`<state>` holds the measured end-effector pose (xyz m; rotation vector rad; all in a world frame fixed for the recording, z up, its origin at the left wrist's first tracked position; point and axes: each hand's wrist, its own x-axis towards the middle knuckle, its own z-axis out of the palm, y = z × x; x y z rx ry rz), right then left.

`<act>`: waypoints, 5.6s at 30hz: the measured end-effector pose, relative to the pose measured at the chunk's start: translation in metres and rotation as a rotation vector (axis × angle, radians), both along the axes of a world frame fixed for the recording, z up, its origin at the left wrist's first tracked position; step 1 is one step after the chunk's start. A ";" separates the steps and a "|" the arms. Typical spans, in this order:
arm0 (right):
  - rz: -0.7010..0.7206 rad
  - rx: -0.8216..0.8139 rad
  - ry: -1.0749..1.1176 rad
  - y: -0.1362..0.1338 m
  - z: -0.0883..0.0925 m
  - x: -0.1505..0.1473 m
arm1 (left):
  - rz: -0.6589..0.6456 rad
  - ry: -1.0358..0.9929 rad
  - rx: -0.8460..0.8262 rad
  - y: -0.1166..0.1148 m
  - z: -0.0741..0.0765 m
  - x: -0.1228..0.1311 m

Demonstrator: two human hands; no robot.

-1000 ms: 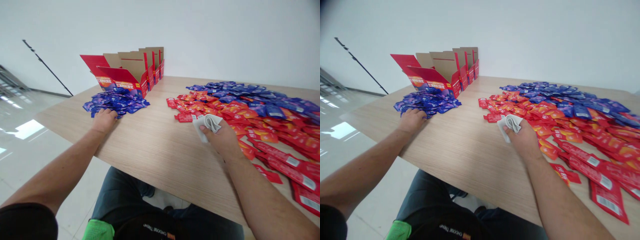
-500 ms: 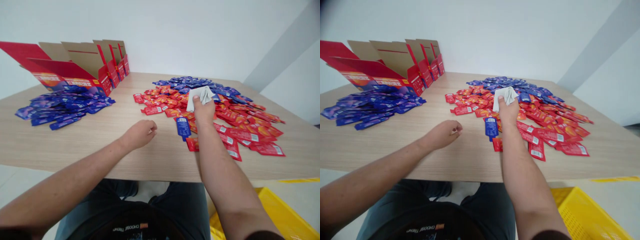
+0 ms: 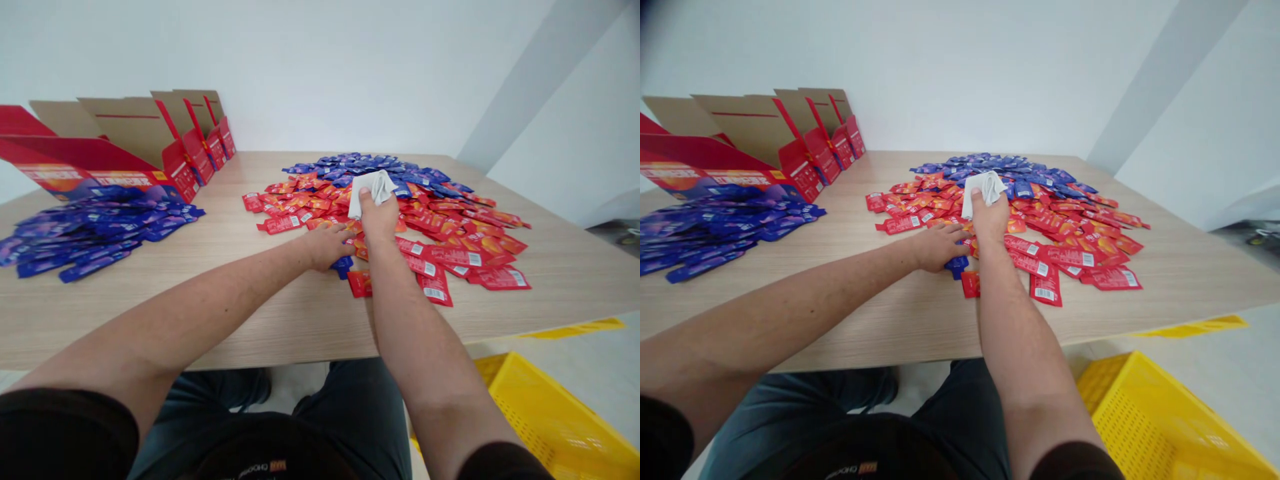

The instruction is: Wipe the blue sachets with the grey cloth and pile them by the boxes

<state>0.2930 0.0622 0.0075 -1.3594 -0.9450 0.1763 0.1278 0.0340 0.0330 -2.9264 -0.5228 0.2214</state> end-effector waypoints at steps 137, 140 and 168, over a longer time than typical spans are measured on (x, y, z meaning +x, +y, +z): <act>0.592 -0.382 -0.603 -0.050 -0.008 -0.094 | 0.836 -1.659 -1.402 -0.005 -0.043 -0.103; 0.545 -0.393 -0.596 -0.050 -0.007 -0.094 | 0.849 -1.652 -1.389 -0.005 -0.043 -0.103; 0.509 -0.407 -0.603 -0.054 -0.005 -0.097 | 0.827 -1.694 -1.282 -0.003 -0.046 -0.105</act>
